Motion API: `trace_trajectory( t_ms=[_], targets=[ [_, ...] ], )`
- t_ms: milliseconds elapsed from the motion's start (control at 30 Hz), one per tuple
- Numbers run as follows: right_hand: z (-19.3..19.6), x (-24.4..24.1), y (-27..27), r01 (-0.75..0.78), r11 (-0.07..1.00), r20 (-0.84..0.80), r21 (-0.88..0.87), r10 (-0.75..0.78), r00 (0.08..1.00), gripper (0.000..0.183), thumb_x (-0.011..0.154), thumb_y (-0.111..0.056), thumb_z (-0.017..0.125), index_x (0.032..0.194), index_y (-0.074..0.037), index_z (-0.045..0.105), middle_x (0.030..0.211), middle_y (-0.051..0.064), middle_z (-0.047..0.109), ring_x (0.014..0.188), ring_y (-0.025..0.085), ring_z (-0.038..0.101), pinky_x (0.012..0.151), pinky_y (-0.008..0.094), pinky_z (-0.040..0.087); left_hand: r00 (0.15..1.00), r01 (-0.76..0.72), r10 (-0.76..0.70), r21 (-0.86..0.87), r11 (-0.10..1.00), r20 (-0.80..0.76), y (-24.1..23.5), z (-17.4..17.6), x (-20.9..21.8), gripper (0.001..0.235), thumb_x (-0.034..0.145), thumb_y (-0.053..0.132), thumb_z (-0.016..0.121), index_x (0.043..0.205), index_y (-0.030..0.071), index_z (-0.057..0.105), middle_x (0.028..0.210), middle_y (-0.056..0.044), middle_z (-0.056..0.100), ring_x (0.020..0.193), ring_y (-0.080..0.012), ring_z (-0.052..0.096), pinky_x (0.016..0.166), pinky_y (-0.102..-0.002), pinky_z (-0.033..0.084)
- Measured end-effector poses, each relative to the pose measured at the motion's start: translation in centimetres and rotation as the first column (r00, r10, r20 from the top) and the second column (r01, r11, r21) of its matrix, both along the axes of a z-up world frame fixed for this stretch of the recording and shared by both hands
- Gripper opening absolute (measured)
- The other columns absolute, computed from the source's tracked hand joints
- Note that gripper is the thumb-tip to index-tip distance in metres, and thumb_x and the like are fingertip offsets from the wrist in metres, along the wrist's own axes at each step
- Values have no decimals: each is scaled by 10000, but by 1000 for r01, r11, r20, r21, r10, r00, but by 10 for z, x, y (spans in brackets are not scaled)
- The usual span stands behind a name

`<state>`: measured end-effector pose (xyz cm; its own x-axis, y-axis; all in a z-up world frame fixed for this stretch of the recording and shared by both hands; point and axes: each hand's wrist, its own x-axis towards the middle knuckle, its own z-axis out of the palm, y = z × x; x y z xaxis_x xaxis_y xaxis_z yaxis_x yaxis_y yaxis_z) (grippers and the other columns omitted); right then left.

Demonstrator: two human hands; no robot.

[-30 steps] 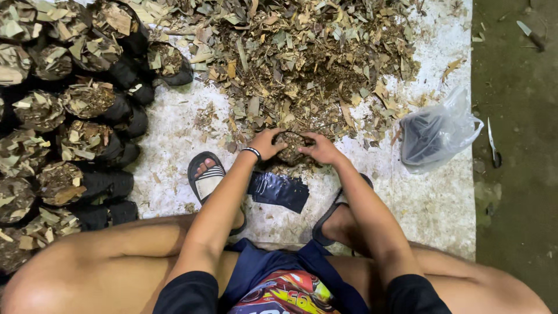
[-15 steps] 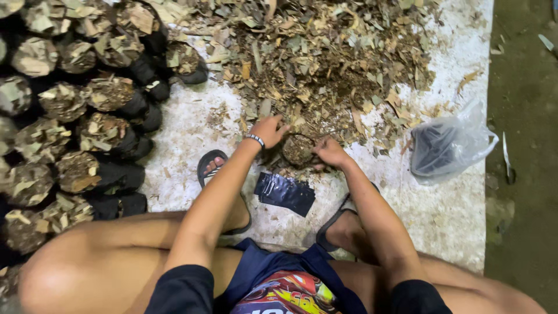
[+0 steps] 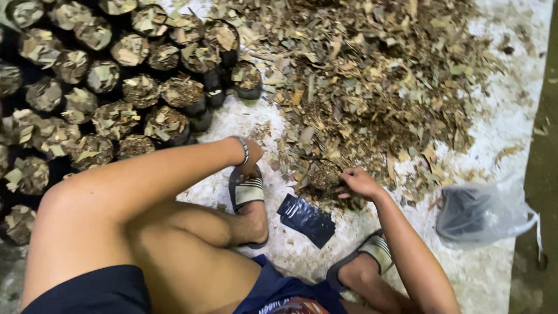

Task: The person sits on the floor and fills small black pots with wood chips from a large pile. They scoop chips by hand, pack them into each pot, and place the filled pots in a row to the left.

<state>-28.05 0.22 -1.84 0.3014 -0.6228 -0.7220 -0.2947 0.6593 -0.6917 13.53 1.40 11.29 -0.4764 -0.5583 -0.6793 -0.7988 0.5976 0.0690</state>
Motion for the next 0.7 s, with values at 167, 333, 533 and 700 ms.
trace_trajectory(
  t_ms=[167, 333, 533, 700],
  targets=[
    [4, 97, -42, -110, 994, 53, -23, 111, 992, 257, 1029, -201, 530, 1014, 39, 619, 1084, 185, 697, 855, 299, 762, 718, 396, 659, 944, -329, 296, 467, 821, 146, 34, -28, 30, 641, 885, 263, 572, 1510, 259, 433, 995, -238, 747, 864, -353, 772, 773, -444, 630],
    [-40, 232, -74, -20, 980, 218, -198, 64, 974, 225, 1014, -123, 514, 961, 40, 660, 1058, 165, 696, 886, 277, 745, 746, 372, 657, 990, -137, 112, 399, 906, 88, 31, -57, 21, 748, 811, 150, 657, 1523, 212, 439, 969, -240, 764, 773, -327, 760, 691, -449, 608],
    [-88, 344, -111, 202, 947, 322, -251, -115, 940, 239, 1006, -153, 557, 889, 39, 638, 907, 137, 641, 779, 264, 711, 687, 419, 688, 996, -81, 62, 381, 921, 62, 26, -123, 23, 779, 778, 159, 698, 1500, 169, 408, 987, -246, 743, 831, -335, 751, 740, -446, 598],
    [-94, 375, -131, 267, 920, 298, -286, -180, 938, 294, 1034, -174, 588, 857, 60, 617, 821, 133, 623, 726, 250, 692, 670, 391, 683, 1000, 17, -24, 331, 943, 17, 35, -177, 16, 754, 752, 162, 728, 1441, 58, 439, 981, -261, 740, 858, -337, 749, 763, -438, 592]
  ],
)
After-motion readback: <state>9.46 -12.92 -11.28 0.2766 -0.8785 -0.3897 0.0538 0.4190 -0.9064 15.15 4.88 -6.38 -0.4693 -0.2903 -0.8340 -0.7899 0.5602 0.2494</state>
